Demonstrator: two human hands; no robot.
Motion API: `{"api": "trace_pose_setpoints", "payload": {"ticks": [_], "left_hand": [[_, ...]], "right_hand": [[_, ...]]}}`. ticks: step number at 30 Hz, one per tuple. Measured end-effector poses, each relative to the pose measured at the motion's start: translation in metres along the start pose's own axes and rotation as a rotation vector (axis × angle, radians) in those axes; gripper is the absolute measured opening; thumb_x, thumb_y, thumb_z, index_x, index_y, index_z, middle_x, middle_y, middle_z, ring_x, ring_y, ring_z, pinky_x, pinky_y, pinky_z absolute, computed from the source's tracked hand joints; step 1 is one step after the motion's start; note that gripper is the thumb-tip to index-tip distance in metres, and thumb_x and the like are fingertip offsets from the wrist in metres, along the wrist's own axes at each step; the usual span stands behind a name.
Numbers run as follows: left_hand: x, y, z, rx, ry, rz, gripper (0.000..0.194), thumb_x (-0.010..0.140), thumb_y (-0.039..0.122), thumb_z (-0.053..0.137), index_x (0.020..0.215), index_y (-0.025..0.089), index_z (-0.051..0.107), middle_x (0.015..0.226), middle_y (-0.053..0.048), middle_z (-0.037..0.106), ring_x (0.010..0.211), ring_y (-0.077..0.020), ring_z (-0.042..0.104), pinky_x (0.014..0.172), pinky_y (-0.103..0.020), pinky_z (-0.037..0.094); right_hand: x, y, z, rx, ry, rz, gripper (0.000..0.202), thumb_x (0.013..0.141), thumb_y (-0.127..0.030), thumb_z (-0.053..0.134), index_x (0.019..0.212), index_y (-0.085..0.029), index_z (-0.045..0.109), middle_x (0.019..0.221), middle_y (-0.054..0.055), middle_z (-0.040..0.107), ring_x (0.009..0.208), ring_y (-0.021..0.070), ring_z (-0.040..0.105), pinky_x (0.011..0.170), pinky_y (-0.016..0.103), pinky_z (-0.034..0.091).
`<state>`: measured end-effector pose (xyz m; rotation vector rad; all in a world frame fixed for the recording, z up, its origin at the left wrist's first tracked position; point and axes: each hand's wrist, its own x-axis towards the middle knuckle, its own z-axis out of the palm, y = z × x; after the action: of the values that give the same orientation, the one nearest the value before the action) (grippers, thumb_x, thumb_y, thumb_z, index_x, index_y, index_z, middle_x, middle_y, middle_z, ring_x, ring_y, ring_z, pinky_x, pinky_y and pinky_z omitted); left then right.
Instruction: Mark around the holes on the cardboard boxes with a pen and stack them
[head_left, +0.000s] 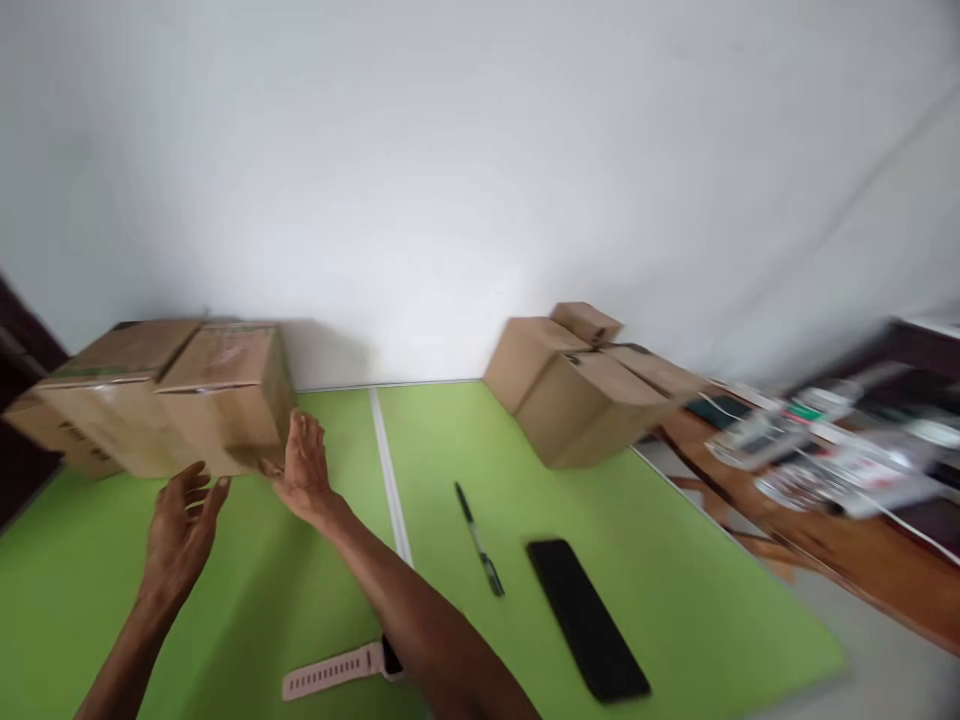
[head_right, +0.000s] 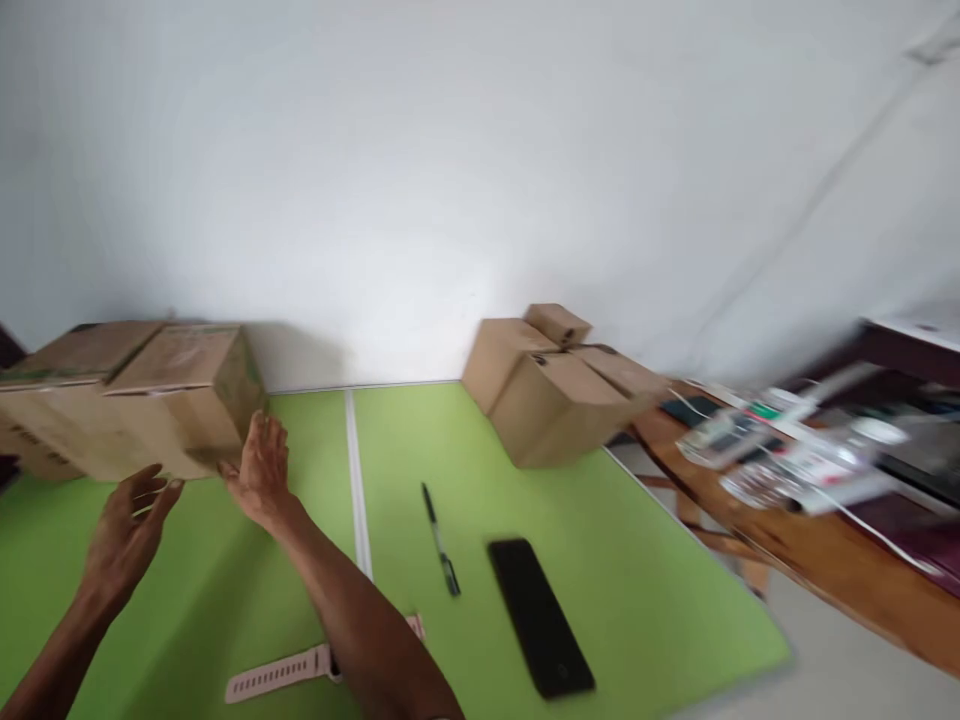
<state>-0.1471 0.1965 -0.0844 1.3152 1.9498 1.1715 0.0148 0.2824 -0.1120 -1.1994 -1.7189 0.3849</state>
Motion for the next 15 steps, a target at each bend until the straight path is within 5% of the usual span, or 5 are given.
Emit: {"api": "trace_pose_setpoints", "payload": {"ticks": [4,10,12,15], "left_hand": [[-0.019,0.026,0.033,0.084,-0.075,0.075,0.117,0.072,0.098,0.055,0.146,0.007,0.060,0.131,-0.027,0.064,0.108,-0.0456,0.067,0.087,-0.070,0.063],[-0.058,0.099,0.132,-0.032,-0.349,0.304,0.096,0.080,0.089,0.062,0.142,0.016,0.062,0.134,-0.023,0.066,0.121,-0.0439,0.067,0.099,-0.065,0.061],[-0.072,0.126,0.171,-0.051,-0.466,0.364,0.088,0.087,0.085,0.061,0.147,0.020,0.061,0.146,-0.023,0.064,0.126,-0.0427,0.068,0.095,-0.061,0.064],[-0.090,0.166,0.231,-0.070,-0.652,0.454,0.083,0.095,0.081,0.059,0.156,0.025,0.056,0.157,-0.023,0.058,0.135,-0.0432,0.067,0.094,-0.059,0.065]], "right_hand": [[0.008,0.039,-0.126,-0.050,0.125,-0.020,0.060,0.097,-0.069,0.073,0.145,-0.033,0.070,0.147,0.012,0.073,0.140,0.0348,0.068,0.115,0.053,0.062],[-0.035,0.141,-0.372,-0.142,0.702,0.182,0.069,0.102,-0.068,0.063,0.149,-0.017,0.060,0.154,0.021,0.060,0.150,0.0420,0.051,0.126,0.069,0.039],[-0.052,0.177,-0.424,-0.143,0.874,0.274,0.061,0.106,-0.062,0.063,0.149,-0.019,0.060,0.156,0.018,0.060,0.150,0.0405,0.051,0.126,0.070,0.037],[-0.066,0.221,-0.456,-0.094,0.968,0.373,0.047,0.108,-0.053,0.068,0.142,-0.020,0.067,0.147,0.013,0.067,0.134,0.0339,0.065,0.116,0.062,0.052]]}}
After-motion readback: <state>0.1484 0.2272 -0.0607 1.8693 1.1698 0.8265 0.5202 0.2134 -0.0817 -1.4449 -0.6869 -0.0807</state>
